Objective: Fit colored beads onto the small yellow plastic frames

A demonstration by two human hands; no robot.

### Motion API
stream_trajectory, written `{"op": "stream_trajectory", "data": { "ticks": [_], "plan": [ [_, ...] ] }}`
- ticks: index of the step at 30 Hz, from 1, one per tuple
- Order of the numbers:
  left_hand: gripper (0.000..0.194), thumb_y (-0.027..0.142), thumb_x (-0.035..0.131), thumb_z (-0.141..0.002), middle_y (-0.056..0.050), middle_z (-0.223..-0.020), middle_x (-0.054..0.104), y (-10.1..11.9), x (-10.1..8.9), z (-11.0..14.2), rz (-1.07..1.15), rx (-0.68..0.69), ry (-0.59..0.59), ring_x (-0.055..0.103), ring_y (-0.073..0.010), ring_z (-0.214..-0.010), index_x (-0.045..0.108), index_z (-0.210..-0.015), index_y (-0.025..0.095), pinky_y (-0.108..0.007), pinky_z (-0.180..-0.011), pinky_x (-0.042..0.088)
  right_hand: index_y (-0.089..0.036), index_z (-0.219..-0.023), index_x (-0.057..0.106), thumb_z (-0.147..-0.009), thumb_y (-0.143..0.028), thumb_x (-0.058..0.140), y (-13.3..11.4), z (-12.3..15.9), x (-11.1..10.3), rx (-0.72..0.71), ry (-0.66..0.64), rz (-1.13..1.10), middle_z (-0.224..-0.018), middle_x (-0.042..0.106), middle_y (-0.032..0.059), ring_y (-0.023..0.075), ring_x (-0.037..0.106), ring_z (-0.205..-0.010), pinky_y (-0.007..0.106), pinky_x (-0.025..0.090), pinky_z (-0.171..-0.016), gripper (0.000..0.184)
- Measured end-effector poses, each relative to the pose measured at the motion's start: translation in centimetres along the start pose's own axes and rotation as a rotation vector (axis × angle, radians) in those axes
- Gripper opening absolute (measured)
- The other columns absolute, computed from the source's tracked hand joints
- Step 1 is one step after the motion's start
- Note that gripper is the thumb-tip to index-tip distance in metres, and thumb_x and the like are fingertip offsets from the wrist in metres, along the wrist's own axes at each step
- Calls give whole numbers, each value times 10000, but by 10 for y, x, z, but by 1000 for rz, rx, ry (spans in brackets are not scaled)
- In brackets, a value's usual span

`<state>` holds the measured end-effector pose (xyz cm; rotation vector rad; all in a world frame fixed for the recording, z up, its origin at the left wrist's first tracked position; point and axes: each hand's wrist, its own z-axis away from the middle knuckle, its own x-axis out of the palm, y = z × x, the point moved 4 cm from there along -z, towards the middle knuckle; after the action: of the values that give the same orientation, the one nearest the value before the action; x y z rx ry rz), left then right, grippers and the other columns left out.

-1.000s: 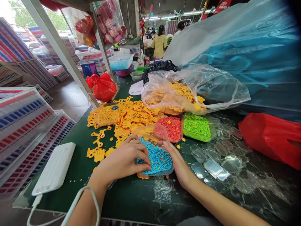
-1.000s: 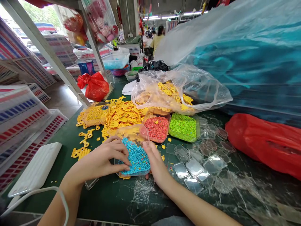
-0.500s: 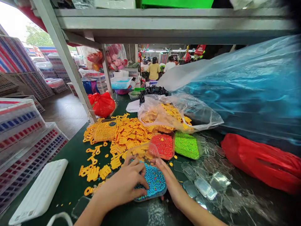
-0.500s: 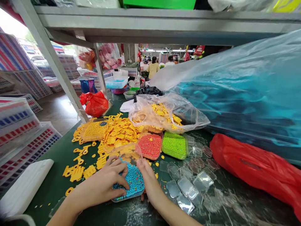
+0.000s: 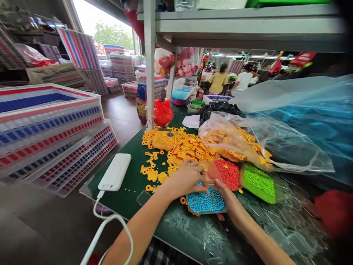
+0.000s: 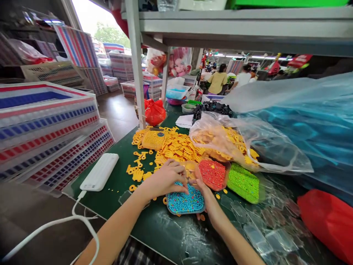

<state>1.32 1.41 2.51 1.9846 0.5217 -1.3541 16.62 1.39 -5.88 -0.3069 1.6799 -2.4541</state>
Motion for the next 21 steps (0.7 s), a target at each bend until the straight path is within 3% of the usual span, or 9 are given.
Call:
{"op": "stream_trajectory", "data": {
  "ticks": [5,8,12,16,18,21],
  "plan": [
    [183,403,688,-832,2,-942,651,-24,-28,16,56,-105,193,571,-164,-924,753,-850,233,-326,-895,373,-186,-1023,637,-825,-582,424,-26,-16,36,20,-124,117,-1020,695,123,184,594,-590,225,332,-324,492],
    [167,374,691,-840,-7,-894,652,-41,-49,41,35,-247,327,574,-176,-898,750,-819,219,-343,-871,393,-180,-1091,612,-856,-544,373,-42,-34,66,3,-158,195,-999,684,123,166,542,-514,235,334,-311,495],
    [147,353,671,-860,-14,-878,644,-56,-75,99,-47,-512,677,570,-191,-884,740,-815,231,-368,-849,420,-153,-1114,595,-881,-494,374,-57,-64,112,-61,-179,359,-959,666,124,159,535,-522,255,392,-349,468],
    [181,397,633,-875,-15,-897,628,-59,-80,160,-96,-757,958,571,-208,-915,740,-819,263,-380,-864,440,-188,-1099,612,-924,-446,349,-61,-95,158,-123,-181,381,-1089,645,110,166,585,-676,263,467,-469,408],
    [186,407,627,-876,-15,-905,640,-63,-76,178,-117,-823,973,577,-221,-929,744,-814,277,-401,-882,433,-178,-1055,637,-943,-457,312,-61,-109,177,-130,-182,411,-1041,657,114,169,582,-670,280,480,-517,443],
    [172,375,630,-878,-18,-1012,680,-71,-68,184,-120,-752,814,578,-230,-974,740,-796,271,-424,-933,417,-123,-1058,646,-970,-481,251,-63,-125,199,-144,-187,462,-959,669,123,186,604,-718,303,492,-606,540]
  ]
}}
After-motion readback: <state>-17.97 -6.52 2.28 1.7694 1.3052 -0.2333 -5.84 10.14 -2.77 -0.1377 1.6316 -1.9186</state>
